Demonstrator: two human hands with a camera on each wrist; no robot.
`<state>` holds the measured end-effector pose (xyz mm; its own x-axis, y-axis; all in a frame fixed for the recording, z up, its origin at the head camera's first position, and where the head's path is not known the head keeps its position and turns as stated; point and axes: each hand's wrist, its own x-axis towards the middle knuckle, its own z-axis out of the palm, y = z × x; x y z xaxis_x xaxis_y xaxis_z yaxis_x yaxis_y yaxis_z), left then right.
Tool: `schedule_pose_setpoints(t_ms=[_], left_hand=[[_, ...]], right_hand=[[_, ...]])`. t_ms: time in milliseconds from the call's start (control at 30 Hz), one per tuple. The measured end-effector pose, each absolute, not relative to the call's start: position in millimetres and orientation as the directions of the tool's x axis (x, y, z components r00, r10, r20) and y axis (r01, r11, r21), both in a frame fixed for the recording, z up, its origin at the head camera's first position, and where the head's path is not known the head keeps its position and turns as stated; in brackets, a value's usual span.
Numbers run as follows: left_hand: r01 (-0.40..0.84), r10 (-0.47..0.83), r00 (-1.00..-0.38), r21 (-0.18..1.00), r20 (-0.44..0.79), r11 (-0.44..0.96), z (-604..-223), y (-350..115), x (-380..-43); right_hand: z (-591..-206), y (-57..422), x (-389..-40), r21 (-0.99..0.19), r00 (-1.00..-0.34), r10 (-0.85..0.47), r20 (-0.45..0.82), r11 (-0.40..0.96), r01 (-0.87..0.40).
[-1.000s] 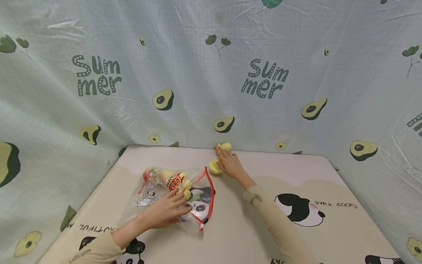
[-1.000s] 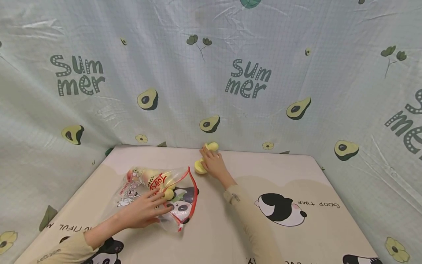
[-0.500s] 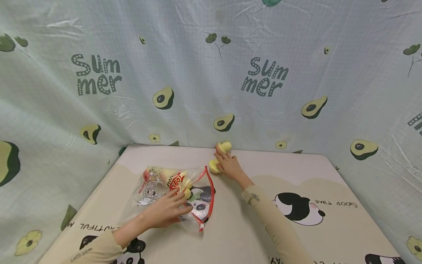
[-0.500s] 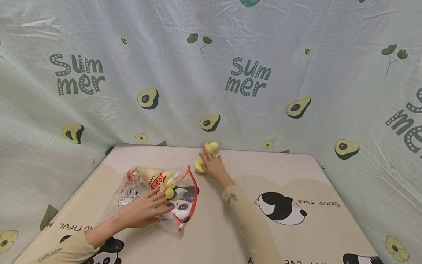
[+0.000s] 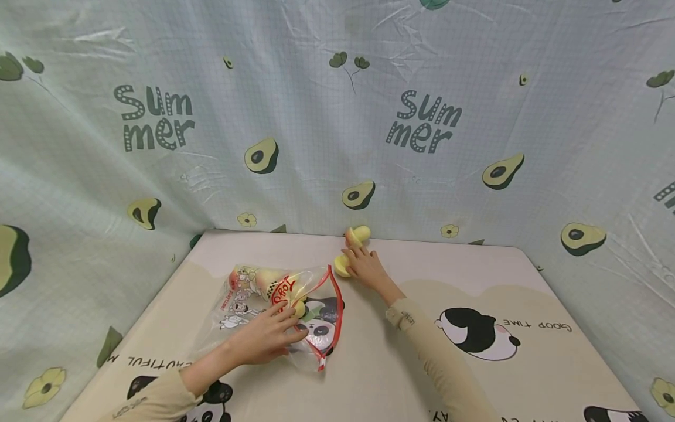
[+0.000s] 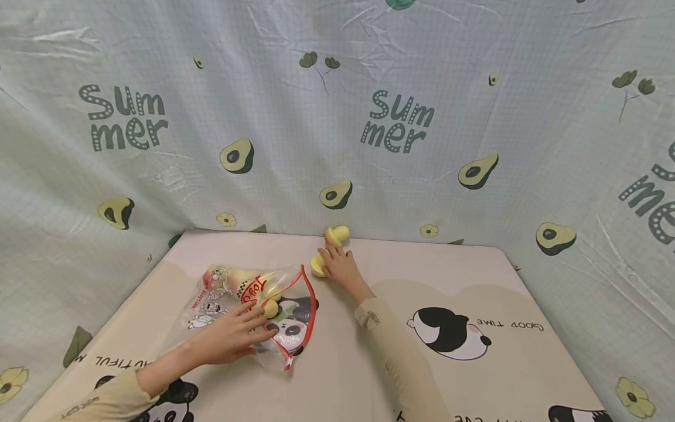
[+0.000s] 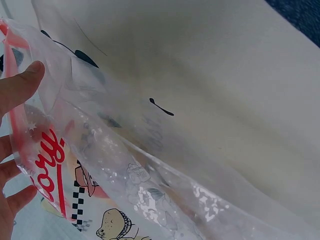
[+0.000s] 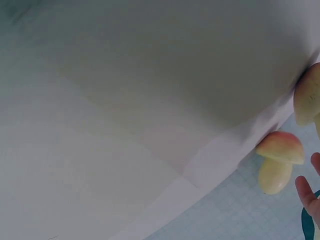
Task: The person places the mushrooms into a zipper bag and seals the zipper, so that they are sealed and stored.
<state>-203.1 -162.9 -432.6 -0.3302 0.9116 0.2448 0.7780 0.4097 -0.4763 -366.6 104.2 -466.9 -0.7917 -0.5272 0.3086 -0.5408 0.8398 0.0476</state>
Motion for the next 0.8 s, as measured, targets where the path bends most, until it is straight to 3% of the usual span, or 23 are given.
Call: schedule_pose_setpoints(t_ms=[800], left_hand=[[0.784, 0.910, -0.341, -0.463, 0.235, 0.413, -431.7, -162.7, -203.5]], right_hand=[[-465.9, 106.9, -361.3, 0.126, -0.729, -0.568, 0.382, 0.813, -0.568]])
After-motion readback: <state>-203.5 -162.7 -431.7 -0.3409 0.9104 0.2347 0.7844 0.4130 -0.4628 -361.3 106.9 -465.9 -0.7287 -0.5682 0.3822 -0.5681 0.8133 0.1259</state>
